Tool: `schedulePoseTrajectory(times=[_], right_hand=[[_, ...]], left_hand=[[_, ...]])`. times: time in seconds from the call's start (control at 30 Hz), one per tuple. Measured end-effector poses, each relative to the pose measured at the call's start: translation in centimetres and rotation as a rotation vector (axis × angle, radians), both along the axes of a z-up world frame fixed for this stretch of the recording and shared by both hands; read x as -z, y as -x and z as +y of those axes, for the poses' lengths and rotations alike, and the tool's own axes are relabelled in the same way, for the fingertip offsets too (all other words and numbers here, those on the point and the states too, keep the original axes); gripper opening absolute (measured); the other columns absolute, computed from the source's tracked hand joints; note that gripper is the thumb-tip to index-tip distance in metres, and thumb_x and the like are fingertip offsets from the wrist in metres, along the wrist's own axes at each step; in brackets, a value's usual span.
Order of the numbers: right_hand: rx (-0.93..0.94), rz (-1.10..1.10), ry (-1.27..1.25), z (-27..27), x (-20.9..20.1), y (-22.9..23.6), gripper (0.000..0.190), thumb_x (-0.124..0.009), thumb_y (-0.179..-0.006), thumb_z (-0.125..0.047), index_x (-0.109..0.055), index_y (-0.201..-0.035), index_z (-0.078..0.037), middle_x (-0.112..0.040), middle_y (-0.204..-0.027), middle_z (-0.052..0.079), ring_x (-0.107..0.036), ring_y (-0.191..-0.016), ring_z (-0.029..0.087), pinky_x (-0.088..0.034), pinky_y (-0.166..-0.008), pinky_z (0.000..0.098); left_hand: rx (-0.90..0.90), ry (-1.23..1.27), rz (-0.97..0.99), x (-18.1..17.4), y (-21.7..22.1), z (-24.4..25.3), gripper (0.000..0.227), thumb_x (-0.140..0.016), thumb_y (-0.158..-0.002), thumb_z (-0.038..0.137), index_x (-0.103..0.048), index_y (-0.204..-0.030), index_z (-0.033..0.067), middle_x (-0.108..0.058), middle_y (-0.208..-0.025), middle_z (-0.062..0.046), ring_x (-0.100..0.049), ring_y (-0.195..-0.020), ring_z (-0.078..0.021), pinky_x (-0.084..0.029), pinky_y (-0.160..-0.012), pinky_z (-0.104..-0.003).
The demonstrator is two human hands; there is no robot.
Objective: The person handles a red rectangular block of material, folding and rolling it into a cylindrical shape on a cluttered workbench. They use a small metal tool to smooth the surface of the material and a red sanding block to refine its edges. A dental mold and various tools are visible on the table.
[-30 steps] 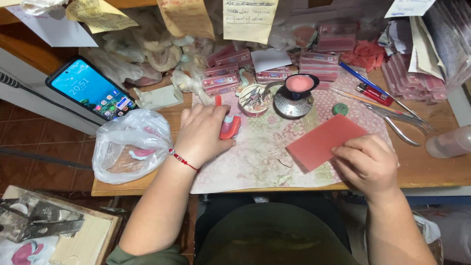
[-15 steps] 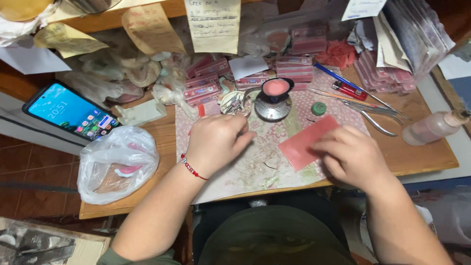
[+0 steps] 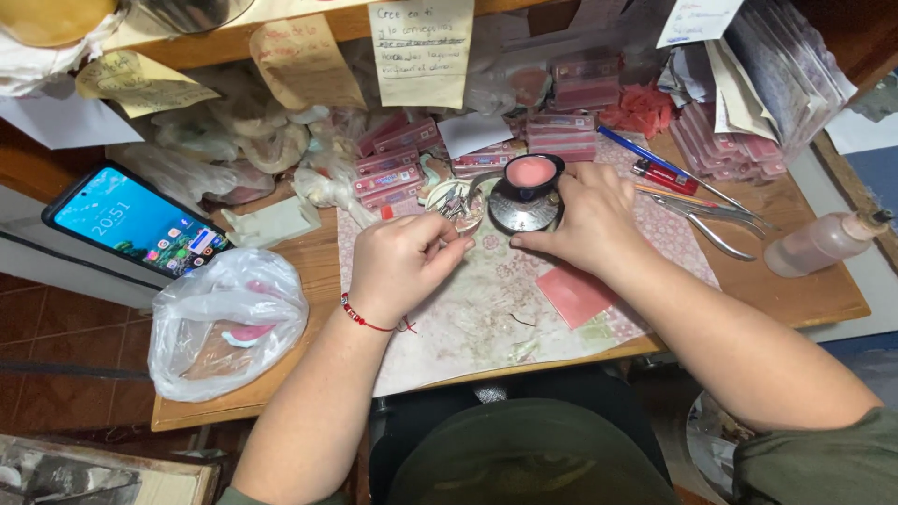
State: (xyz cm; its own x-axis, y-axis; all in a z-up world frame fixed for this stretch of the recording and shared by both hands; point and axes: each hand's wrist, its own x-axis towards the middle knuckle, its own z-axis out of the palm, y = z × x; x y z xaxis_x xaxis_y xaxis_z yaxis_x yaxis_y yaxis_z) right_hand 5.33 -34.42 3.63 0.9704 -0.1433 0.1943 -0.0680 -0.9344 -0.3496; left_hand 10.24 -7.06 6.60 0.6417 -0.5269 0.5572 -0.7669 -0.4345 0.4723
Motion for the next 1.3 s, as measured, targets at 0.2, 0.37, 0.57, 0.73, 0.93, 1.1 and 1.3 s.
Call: schedulePoseTrajectory(times=[0.2, 0.37, 0.57, 0.73, 0.93, 1.1, 1.3], right_hand=[[0.016, 0.006, 0.000, 0.4, -1.6, 1.6, 0.085, -0.090, -0.058, -0.063, -0.070, -0.119, -0.008, -0.058, -0.132, 0.007, -0.046, -0.127, 0.031, -0.030, -0.099, 0.0446], [0.016, 0.066, 0.017, 0.3, -2.9, 2.8, 0.094, -0.087, -0.058, -0.071, -0.068, -0.129, -0.011, -0.058, -0.135, 0.006, -0.046, -0.131, 0.029, -0.030, -0.098, 0.0451], [-0.101, -0.127, 0.142, -2.4, -2.4, 7.9, 0.064, -0.085, -0.072, -0.052, -0.070, -0.120, -0.013, -0.071, -0.117, 0.011, -0.063, -0.117, 0.035, -0.047, -0.095, 0.0496], [-0.381, -0.254, 0.237, -3.0, 0.3, 12.1, 0.051, -0.073, -0.086, -0.048, -0.070, -0.125, -0.015, -0.073, -0.127, 0.009, -0.066, -0.126, 0.028, -0.054, -0.099, 0.0399], [-0.620, -0.398, 0.335, -4.1, -0.7, 11.4, 0.031, -0.068, -0.096, -0.031, -0.072, -0.118, -0.010, -0.077, -0.116, 0.012, -0.073, -0.110, 0.028, -0.059, -0.087, 0.0348], [-0.751, -0.433, 0.561, -5.1, -0.5, 10.9, 0.028, -0.057, -0.101, -0.023, -0.069, -0.122, -0.008, -0.076, -0.112, 0.015, -0.074, -0.104, 0.028, -0.060, -0.080, 0.0323], [-0.779, -0.611, 0.678, -4.6, -0.5, 10.3, 0.030, -0.051, -0.102, -0.020, -0.070, -0.121, -0.007, -0.076, -0.106, 0.016, -0.076, -0.096, 0.027, -0.060, -0.075, 0.0317]], left_hand=[[0.031, 0.035, 0.025, -0.4, 0.0, 0.1, 0.015, -0.080, -0.084, 0.027, -0.069, -0.078, 0.0198, -0.055, -0.050, 0.000, -0.065, -0.057, -0.0252, -0.053, -0.060, -0.035], [0.026, 0.034, 0.022, -0.4, 0.1, 0.3, 0.015, -0.081, -0.085, 0.027, -0.069, -0.079, 0.0202, -0.055, -0.050, 0.001, -0.065, -0.057, -0.0245, -0.053, -0.060, -0.035], [0.046, 0.059, -0.003, -0.7, -0.1, 0.3, 0.016, -0.080, -0.087, 0.024, -0.068, -0.078, 0.0185, -0.053, -0.049, 0.000, -0.063, -0.055, -0.0250, -0.053, -0.059, -0.035], [0.052, 0.049, -0.017, -0.4, 0.0, 0.2, 0.017, -0.081, -0.086, 0.025, -0.068, -0.077, 0.0191, -0.052, -0.048, 0.000, -0.064, -0.054, -0.0250, -0.053, -0.058, -0.035], [0.083, 0.043, -0.003, -0.5, 0.3, 0.1, 0.015, -0.080, -0.088, 0.023, -0.069, -0.079, 0.0180, -0.054, -0.050, -0.001, -0.064, -0.055, -0.0265, -0.052, -0.059, -0.037], [0.110, 0.030, -0.021, 0.1, 0.3, -0.4, 0.015, -0.079, -0.088, 0.025, -0.069, -0.079, 0.0185, -0.055, -0.050, 0.000, -0.064, -0.056, -0.0263, -0.053, -0.059, -0.037], [0.191, -0.003, -0.075, 1.0, 0.9, -1.2, 0.011, -0.078, -0.089, 0.031, -0.073, -0.088, 0.0215, -0.067, -0.065, 0.001, -0.069, -0.066, -0.0238, -0.055, -0.064, -0.036]])
